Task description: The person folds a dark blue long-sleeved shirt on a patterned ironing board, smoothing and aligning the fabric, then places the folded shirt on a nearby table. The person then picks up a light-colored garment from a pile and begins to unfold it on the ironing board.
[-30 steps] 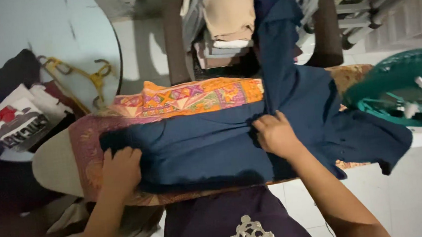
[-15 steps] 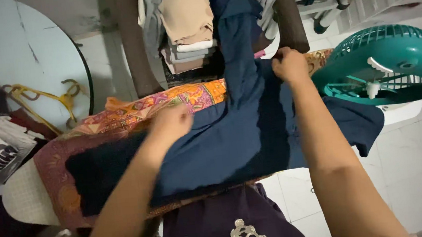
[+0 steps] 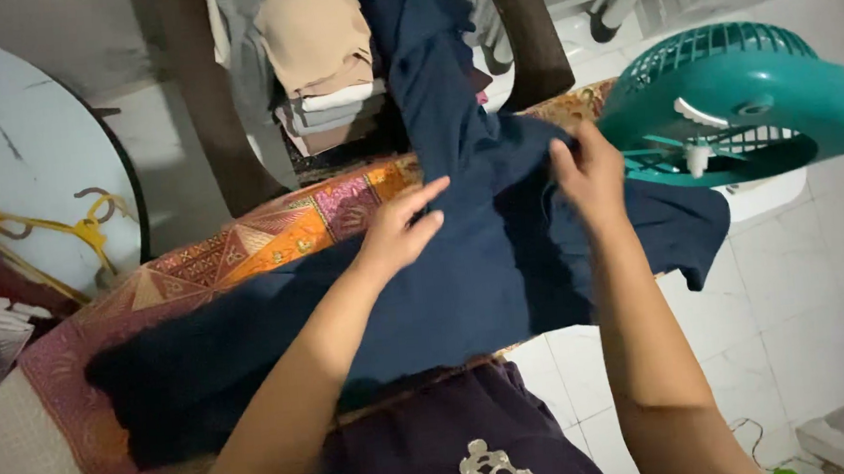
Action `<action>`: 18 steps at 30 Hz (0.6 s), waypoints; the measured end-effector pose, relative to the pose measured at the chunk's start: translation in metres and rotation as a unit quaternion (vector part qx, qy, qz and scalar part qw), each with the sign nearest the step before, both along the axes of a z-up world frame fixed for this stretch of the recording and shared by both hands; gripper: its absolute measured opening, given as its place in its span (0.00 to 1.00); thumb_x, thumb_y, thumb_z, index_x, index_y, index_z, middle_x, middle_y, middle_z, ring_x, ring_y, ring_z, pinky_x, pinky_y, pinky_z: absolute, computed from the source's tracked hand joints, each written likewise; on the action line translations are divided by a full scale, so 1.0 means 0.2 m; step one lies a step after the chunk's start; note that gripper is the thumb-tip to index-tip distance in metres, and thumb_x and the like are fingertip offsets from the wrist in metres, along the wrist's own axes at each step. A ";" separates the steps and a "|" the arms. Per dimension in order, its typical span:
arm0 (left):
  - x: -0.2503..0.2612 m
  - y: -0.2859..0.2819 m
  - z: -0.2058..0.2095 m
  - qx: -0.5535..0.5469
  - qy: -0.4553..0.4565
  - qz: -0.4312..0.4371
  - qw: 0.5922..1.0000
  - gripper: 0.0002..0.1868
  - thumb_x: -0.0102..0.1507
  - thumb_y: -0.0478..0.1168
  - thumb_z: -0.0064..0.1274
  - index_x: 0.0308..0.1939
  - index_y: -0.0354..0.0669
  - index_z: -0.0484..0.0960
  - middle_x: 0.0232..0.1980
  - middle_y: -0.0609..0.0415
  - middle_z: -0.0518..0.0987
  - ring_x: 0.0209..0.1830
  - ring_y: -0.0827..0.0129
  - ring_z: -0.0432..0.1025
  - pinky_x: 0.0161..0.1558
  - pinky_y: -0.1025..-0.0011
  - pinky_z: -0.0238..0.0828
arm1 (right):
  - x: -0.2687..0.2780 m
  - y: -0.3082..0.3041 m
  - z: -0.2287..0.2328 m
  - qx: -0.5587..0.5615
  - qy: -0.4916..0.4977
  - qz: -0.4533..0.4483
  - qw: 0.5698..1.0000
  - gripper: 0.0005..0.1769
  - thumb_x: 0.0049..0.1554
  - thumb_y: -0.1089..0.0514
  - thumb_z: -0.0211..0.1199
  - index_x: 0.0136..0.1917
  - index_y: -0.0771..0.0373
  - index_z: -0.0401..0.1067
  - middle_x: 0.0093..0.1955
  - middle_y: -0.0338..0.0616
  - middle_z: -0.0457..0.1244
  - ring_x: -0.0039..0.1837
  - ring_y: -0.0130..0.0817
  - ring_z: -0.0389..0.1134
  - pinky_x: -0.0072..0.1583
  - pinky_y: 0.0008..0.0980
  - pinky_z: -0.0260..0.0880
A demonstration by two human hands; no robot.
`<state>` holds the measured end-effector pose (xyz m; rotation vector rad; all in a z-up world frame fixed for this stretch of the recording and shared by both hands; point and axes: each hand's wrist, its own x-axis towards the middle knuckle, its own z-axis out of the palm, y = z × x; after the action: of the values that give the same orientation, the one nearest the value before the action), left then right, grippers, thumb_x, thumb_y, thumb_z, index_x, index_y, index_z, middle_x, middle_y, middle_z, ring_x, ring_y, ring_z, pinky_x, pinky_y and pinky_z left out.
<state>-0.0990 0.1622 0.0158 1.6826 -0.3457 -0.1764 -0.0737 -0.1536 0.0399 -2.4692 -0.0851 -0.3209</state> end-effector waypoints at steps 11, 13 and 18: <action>-0.57 0.01 0.12 0.258 -0.043 -0.255 0.931 0.32 0.60 0.47 0.54 0.69 0.44 0.76 0.68 0.31 0.72 0.71 0.38 0.64 0.69 0.46 0.59 | -0.74 -0.20 -0.22 -0.171 0.241 -0.031 0.955 0.17 0.54 0.47 0.65 0.56 0.50 0.75 0.54 0.45 0.67 0.55 0.53 0.73 0.53 0.51 0.75; -0.60 0.04 0.17 0.311 -0.019 -0.288 0.906 0.30 0.63 0.46 0.51 0.70 0.44 0.75 0.74 0.33 0.67 0.76 0.39 0.59 0.72 0.43 0.53 | -0.69 -0.04 -0.06 -0.227 0.239 -0.062 0.942 0.20 0.55 0.43 0.64 0.59 0.47 0.73 0.60 0.42 0.65 0.57 0.50 0.73 0.54 0.49 0.76; -0.71 0.31 0.10 0.396 -0.180 -0.088 0.896 0.22 0.62 0.39 0.47 0.61 0.44 0.80 0.60 0.44 0.78 0.63 0.51 0.71 0.62 0.55 0.66 | -0.54 0.47 0.18 -0.140 0.013 0.247 0.959 0.21 0.50 0.51 0.66 0.57 0.55 0.75 0.58 0.49 0.69 0.66 0.47 0.69 0.66 0.45 0.67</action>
<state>-0.2417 0.2240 0.0360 2.5033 -0.7808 -0.1465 -0.1822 -0.0595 0.0753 -2.6165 -0.7681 -0.0596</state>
